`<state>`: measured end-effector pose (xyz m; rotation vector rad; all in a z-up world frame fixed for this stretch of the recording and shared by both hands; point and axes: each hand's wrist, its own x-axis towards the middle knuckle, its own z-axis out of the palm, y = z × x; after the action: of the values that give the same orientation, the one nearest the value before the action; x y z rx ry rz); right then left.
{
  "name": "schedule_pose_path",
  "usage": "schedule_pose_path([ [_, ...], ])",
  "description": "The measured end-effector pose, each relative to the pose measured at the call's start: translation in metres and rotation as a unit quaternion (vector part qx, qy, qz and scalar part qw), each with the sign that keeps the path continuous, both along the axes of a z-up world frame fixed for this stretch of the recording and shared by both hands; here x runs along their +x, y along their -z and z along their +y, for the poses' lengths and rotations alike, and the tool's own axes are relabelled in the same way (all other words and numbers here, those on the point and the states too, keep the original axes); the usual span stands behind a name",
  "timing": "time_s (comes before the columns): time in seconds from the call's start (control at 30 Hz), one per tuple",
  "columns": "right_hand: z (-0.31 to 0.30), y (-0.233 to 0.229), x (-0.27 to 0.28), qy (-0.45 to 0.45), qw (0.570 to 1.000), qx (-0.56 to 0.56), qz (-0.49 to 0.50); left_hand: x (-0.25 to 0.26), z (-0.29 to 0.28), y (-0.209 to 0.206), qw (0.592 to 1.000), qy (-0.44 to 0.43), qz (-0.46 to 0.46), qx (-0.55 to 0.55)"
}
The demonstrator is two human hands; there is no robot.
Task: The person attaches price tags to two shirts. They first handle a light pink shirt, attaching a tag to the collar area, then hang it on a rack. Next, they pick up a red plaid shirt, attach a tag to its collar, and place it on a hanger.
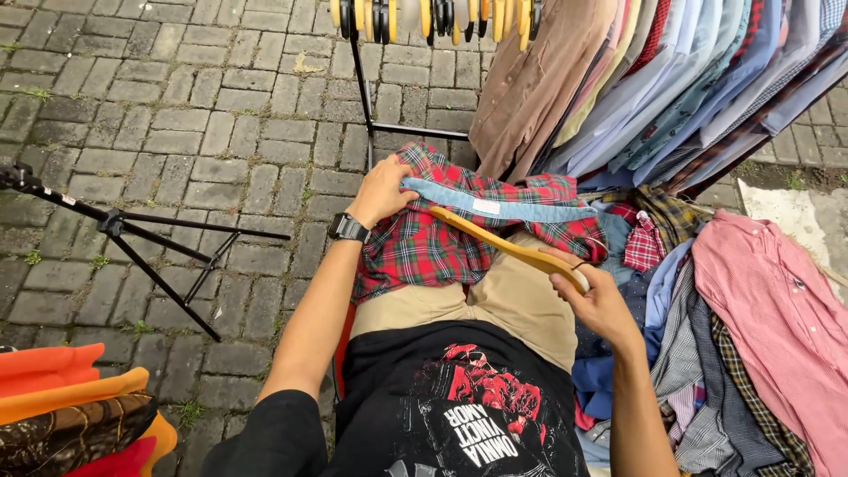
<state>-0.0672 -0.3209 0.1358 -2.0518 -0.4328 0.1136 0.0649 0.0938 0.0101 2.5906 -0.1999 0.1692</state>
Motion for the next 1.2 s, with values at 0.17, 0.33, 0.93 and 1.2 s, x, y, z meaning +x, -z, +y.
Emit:
schedule_pose_path([
  [0.17,0.023,0.009,-0.006,-0.007,0.999,0.002,-0.032,-0.022,-0.027,-0.060,0.985,-0.032,-0.040,-0.166],
  [0.33,0.072,-0.014,-0.009,-0.014,0.992,0.002,-0.129,-0.020,-0.029,-0.095,0.963,-0.060,-0.076,-0.252],
  [0.93,0.181,0.005,0.114,0.014,0.960,0.260,-0.100,-0.046,-0.048,-0.153,0.969,0.095,-0.193,-0.119],
  [1.2,0.157,0.016,0.129,-0.047,0.953,0.298,-0.029,-0.003,-0.043,-0.161,0.975,0.149,-0.163,-0.007],
])
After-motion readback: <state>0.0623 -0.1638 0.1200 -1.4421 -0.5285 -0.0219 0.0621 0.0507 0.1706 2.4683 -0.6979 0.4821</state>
